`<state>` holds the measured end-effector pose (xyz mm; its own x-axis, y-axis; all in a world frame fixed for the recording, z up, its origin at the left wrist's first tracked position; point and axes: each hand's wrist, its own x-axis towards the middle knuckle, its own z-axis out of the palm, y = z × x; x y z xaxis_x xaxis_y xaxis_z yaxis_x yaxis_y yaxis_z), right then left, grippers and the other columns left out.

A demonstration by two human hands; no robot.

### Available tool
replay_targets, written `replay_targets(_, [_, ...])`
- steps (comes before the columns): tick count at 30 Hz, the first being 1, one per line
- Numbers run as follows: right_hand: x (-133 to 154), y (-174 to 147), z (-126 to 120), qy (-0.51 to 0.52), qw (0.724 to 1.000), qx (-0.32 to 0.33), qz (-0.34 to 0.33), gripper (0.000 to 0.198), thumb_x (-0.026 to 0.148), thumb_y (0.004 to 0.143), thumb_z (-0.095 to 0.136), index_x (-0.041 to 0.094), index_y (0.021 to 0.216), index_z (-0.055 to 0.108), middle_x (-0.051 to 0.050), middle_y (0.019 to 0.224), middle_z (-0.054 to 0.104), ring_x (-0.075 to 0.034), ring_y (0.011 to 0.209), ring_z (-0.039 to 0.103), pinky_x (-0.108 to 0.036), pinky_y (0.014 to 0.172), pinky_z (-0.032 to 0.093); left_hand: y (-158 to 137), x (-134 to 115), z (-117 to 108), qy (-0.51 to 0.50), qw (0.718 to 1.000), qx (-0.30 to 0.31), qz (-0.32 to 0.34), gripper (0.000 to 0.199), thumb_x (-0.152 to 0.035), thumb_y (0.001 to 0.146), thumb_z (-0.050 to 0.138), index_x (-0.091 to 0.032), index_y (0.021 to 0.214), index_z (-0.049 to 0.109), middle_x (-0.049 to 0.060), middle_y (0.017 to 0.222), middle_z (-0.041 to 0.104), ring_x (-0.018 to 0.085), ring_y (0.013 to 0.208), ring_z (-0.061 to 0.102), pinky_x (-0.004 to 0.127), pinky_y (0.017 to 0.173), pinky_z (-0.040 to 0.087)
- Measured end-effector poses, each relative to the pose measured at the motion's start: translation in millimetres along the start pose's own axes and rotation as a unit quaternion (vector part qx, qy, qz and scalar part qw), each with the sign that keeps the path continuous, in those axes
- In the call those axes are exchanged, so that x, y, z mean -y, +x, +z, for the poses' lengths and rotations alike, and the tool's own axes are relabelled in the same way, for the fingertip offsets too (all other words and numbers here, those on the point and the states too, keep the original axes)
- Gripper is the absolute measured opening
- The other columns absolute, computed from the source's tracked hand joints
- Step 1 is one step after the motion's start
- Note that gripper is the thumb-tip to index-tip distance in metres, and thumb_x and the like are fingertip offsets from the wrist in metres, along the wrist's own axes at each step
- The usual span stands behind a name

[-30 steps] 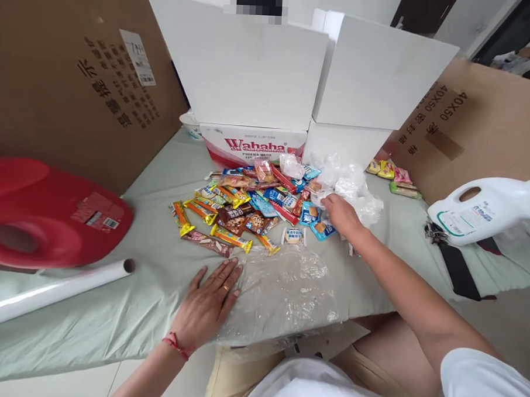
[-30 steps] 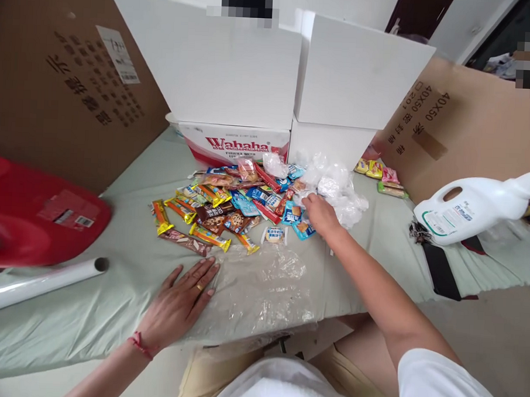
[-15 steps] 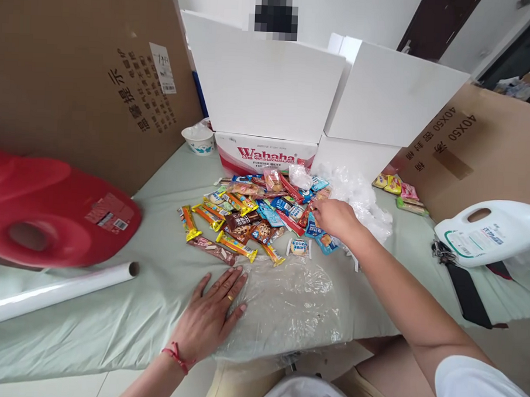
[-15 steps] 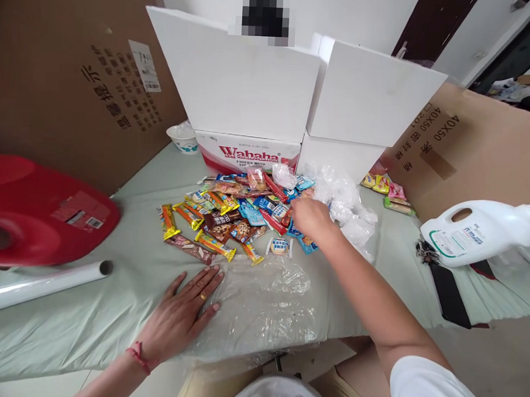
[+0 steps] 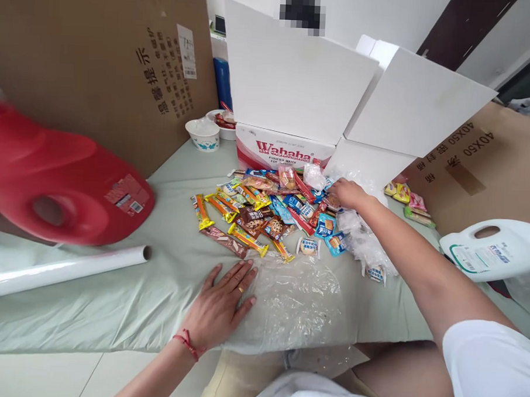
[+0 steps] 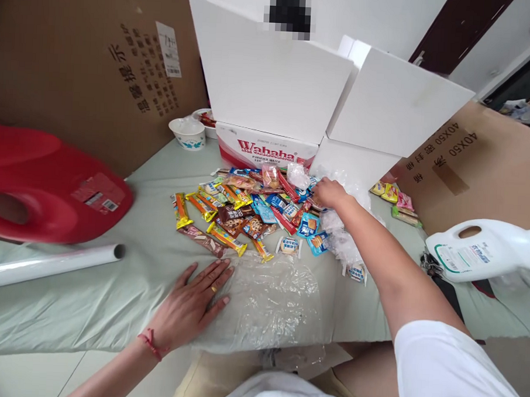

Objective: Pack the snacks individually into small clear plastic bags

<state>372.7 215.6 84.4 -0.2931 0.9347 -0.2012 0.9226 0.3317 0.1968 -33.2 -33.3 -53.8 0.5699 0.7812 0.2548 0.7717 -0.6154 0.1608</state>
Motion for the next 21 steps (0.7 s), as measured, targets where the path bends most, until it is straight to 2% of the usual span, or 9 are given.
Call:
replay_targets(4, [4,10,19,0.013,1.0,-0.002,-0.016,0.056,0.017,0.075,0.08,0.019,0.13,0.069,-0.019,0.135,0.066,-0.033,0.123,0.057,-0.04,0.098,0.047,0,-1,-1,-0.004,1.0,0.0,0.002,0.066,-0.056,0.104,0.044,-0.026,0.163,0.038,0.01,0.166,0.042,0.027,0.151,0.046,0.049,0.129,0.019])
replay_targets(9, [0,16,20,0.067,0.995,-0.069,0.011,0.027,0.03,0.078,0.081,0.014,0.099,0.074,-0.02,0.114,0.072,-0.032,0.116,0.061,-0.044,0.098,0.047,2,-4,-2,-0.013,1.0,0.023,-0.013,0.07,-0.061,0.103,0.043,-0.027,0.163,0.037,0.011,0.166,0.043,0.028,0.153,0.043,0.052,0.13,0.016])
replay_targets(12, [-6,11,4,0.146,0.978,-0.148,0.027,0.027,0.041,0.087,0.073,0.016,0.095,0.072,-0.016,0.109,0.074,-0.029,0.113,0.065,-0.048,0.105,0.044,3,-6,-3,-0.021,0.999,0.036,-0.026,0.071,-0.062,0.102,0.043,-0.028,0.164,0.036,0.011,0.167,0.042,0.028,0.154,0.041,0.054,0.13,0.015])
replay_targets(15, [1,-18,-16,0.266,0.935,-0.232,0.029,0.041,0.051,0.097,0.056,0.018,0.12,0.063,-0.016,0.129,0.07,-0.025,0.116,0.066,-0.045,0.099,0.05,6,-10,-7,-0.036,0.997,0.057,-0.032,0.072,-0.063,0.102,0.043,-0.029,0.165,0.033,0.01,0.167,0.042,0.028,0.155,0.04,0.054,0.13,0.014])
replay_targets(16, [8,-33,-23,0.351,0.899,-0.261,0.02,0.043,0.054,0.097,0.056,0.02,0.123,0.06,-0.016,0.133,0.069,-0.025,0.112,0.068,-0.043,0.093,0.053,6,-11,-8,-0.04,0.997,0.063,-0.036,0.073,-0.063,0.102,0.043,-0.029,0.165,0.032,0.01,0.168,0.041,0.028,0.155,0.039,0.054,0.13,0.014])
replay_targets(18, [24,-63,-33,0.489,0.833,-0.257,-0.022,0.043,0.06,0.097,0.057,0.025,0.123,0.059,-0.015,0.136,0.068,-0.023,0.105,0.07,-0.04,0.086,0.055,8,-13,-12,-0.046,0.995,0.076,-0.046,0.075,-0.065,0.102,0.042,-0.028,0.166,0.03,0.01,0.169,0.039,0.029,0.156,0.037,0.056,0.13,0.012])
replay_targets(19, [33,-76,-37,0.514,0.821,-0.245,-0.039,0.042,0.061,0.097,0.058,0.026,0.12,0.06,-0.014,0.134,0.069,-0.023,0.104,0.071,-0.039,0.086,0.054,8,-13,-12,-0.048,0.994,0.083,-0.05,0.077,-0.066,0.101,0.041,-0.027,0.166,0.029,0.011,0.17,0.037,0.03,0.157,0.036,0.057,0.13,0.01])
replay_targets(20, [40,-86,-38,0.513,0.824,-0.235,-0.052,0.041,0.061,0.095,0.061,0.027,0.118,0.061,-0.013,0.13,0.071,-0.023,0.104,0.07,-0.039,0.087,0.054,8,-13,-13,-0.049,0.993,0.089,-0.052,0.078,-0.067,0.101,0.041,-0.026,0.166,0.029,0.011,0.17,0.035,0.031,0.157,0.035,0.059,0.13,0.009])
replay_targets(21, [45,-93,-37,0.488,0.84,-0.231,-0.054,0.039,0.06,0.094,0.065,0.027,0.114,0.063,-0.012,0.124,0.073,-0.023,0.104,0.07,-0.04,0.089,0.054,8,-13,-13,-0.05,0.993,0.094,-0.053,0.079,-0.067,0.101,0.041,-0.025,0.166,0.028,0.012,0.171,0.034,0.031,0.157,0.035,0.059,0.13,0.009])
